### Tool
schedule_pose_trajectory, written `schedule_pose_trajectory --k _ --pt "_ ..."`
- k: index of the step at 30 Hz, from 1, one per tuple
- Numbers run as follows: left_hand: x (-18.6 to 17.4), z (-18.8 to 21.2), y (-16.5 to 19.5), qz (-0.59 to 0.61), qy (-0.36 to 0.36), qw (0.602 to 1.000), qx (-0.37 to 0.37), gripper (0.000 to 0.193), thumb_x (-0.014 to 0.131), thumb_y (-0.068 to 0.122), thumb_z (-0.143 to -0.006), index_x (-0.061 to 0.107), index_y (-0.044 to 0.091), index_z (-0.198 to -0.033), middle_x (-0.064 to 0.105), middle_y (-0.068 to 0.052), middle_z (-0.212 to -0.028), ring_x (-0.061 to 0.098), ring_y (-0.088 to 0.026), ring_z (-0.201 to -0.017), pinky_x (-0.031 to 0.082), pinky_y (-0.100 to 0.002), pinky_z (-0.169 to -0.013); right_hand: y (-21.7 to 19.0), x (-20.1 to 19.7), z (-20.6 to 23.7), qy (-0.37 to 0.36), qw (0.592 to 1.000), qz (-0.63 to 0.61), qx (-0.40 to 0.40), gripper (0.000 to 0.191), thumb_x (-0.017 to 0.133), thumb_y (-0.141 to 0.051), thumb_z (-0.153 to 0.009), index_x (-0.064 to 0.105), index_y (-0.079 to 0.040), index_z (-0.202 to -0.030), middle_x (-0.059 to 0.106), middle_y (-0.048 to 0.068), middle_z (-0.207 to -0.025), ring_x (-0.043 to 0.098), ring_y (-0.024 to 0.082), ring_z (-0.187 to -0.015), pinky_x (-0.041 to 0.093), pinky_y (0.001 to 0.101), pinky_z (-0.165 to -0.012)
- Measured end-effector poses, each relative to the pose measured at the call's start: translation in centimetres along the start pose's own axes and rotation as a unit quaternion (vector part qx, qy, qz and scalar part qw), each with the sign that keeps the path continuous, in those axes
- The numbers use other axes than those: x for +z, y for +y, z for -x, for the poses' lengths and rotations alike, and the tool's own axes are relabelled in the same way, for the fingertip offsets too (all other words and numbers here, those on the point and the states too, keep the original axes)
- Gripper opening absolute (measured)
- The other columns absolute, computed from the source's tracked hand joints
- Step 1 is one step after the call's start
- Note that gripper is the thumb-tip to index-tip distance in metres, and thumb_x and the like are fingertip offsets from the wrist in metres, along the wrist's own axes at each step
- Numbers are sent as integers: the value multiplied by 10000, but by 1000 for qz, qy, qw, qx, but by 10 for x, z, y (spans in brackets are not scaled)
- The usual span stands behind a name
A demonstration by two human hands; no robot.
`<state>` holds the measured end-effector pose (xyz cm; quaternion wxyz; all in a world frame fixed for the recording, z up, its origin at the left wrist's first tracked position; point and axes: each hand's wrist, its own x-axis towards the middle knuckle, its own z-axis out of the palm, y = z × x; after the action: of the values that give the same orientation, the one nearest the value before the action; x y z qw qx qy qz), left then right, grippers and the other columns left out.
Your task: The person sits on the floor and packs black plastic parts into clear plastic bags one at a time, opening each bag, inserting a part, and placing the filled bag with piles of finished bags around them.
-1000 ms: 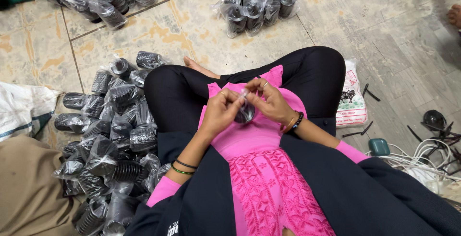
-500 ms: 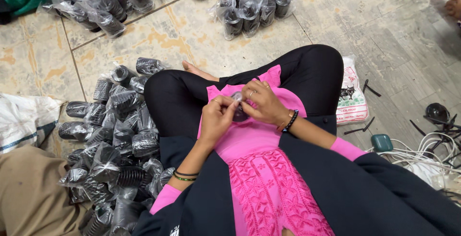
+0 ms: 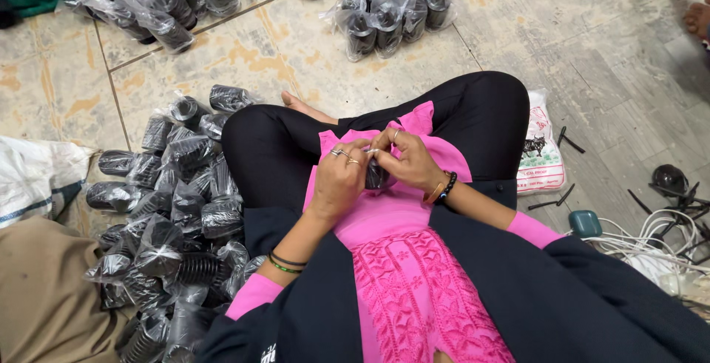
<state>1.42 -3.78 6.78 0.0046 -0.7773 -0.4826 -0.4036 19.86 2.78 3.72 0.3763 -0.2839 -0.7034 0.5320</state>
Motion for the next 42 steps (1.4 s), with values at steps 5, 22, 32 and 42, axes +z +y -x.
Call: schedule_pose_trajectory --k 5,22,32,42 --pt "9 10 2 58 20 996 -61 79 683 15 -927 608 13 -901 691 -140 -887 678 -285 -778 538 -383 -697 2 -5 -1 -4 974 215 -76 80 692 -47 -874 641 -42 -935 678 70 -973 626 231 -955 440 383 -887" --pt "52 33 -38 554 44 709 -434 179 729 65 -948 571 50 -865 673 -52 -849 521 -71 -618 411 -217 -541 -15 2 -4 23 988 142 -52 132 731 -86 -943 706 16 -1023 677 88 -860 647 184 -792 506 295 -706" --pt "16 19 -17 70 24 965 -250 192 772 93 -903 608 13 -842 677 -183 -832 674 -372 -749 526 -455 -670 3 -2 -9 110 953 256 -117 107 746 -52 -897 661 -1 -856 649 89 -783 624 235 -731 472 360 -675" --pt "19 13 -17 -108 -129 971 -172 125 666 72 -924 742 21 -1009 708 -169 -878 711 -336 -764 550 -435 -641 10 -9 -2 74 938 311 -132 77 745 -91 -891 690 -38 -896 670 75 -845 624 269 -826 443 400 -816"
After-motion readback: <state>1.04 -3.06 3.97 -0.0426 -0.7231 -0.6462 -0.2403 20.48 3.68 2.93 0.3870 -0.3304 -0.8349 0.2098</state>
